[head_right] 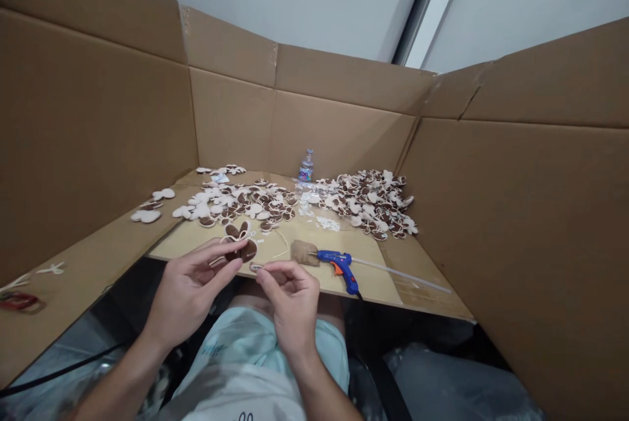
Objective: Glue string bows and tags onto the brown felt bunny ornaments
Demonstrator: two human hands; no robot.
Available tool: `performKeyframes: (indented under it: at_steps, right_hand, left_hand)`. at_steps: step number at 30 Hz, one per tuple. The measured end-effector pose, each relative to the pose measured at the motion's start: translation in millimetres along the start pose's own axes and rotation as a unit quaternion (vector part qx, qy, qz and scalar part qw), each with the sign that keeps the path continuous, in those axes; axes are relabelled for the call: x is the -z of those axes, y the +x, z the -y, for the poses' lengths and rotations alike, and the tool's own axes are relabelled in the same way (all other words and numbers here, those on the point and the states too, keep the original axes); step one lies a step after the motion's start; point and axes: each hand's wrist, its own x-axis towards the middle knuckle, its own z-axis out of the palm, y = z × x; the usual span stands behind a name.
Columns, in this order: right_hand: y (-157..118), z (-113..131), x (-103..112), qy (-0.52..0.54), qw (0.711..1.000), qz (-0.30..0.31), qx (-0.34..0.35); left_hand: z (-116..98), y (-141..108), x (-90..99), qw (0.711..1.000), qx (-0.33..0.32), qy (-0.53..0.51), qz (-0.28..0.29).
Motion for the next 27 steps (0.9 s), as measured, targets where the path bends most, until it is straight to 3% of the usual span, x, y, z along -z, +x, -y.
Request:
performKeyframes:
  at_steps: [10, 27]
  right_hand:
    - [0, 4, -5, -0.040, 0.998, -0.015, 0.039]
    - [-1, -5, -5, 0.051, 0.998, 0.000, 0.039]
  left_hand:
    - [-4, -2, -4.9, 0.999, -0.040, 0.031, 0.014]
    - [-2, -4, -4.0, 0.993, -0.101, 0.060, 0.002]
